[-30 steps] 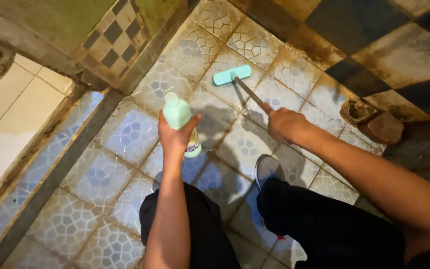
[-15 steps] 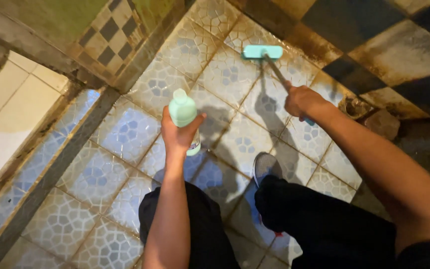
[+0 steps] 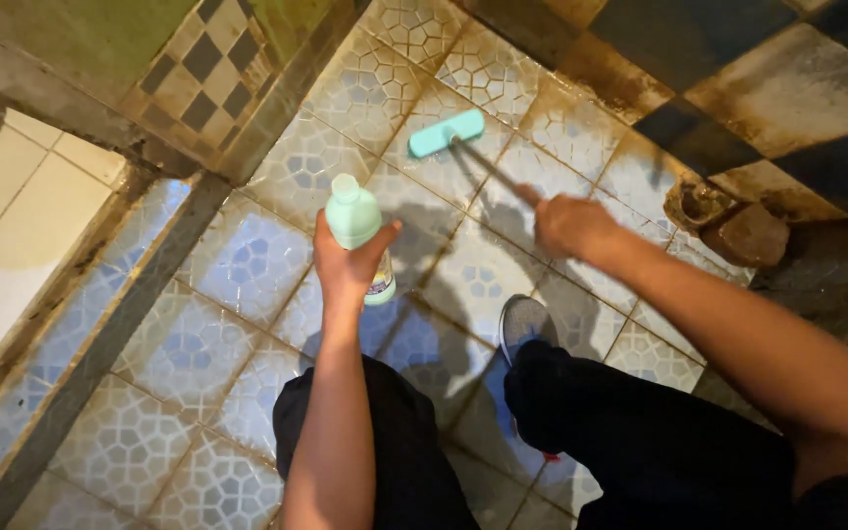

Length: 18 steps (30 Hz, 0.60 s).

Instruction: The person scrubs a tiled floor with a long-handled brush while holding a bottle of cleaning liquid. They repeatedly apply the liquid and scrub the same small area near a drain, moving the brush back and forth across the wet tiles.

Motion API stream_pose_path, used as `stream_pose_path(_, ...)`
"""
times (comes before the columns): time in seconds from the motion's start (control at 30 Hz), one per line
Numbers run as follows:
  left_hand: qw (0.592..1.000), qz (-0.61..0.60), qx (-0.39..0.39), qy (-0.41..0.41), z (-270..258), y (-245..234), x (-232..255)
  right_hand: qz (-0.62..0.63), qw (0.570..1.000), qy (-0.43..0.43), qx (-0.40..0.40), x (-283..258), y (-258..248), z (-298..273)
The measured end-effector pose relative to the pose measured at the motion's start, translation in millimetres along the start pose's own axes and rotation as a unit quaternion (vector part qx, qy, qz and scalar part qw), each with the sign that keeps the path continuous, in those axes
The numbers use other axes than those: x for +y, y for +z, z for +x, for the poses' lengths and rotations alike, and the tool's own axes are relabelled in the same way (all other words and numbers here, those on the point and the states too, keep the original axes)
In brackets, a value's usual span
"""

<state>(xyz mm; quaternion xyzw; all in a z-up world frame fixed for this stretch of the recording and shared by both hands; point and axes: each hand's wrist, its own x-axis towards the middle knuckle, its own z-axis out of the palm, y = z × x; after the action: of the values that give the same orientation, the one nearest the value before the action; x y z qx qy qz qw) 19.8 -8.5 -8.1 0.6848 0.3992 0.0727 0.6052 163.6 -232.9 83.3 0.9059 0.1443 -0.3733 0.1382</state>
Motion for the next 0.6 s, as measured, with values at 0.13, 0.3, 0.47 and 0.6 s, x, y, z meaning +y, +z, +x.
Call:
stream_pose_path(0.13,1.000,0.011,-0.006,0.006,-3.1,-7.3,-0.3,-0.001,0.998,0.029,0.054,51.5,15.1,74.8)
stream_pose_path(0.3,0.999,0.033,0.007,-0.024,-5.3,-20.7,10.4,0.044,0.999,-0.017,0.027,17.9,14.4,47.0)
stream_pose_path(0.47,0.999,0.014,0.019,-0.034,-10.7,-20.9,15.5,-0.003,0.999,0.003,0.047,27.2,3.5,60.1)
stream_pose_path(0.6,1.000,0.008,-0.003,-0.018,-13.9,-21.7,16.5,0.035,0.998,0.023,0.041,30.5,7.2,61.6)
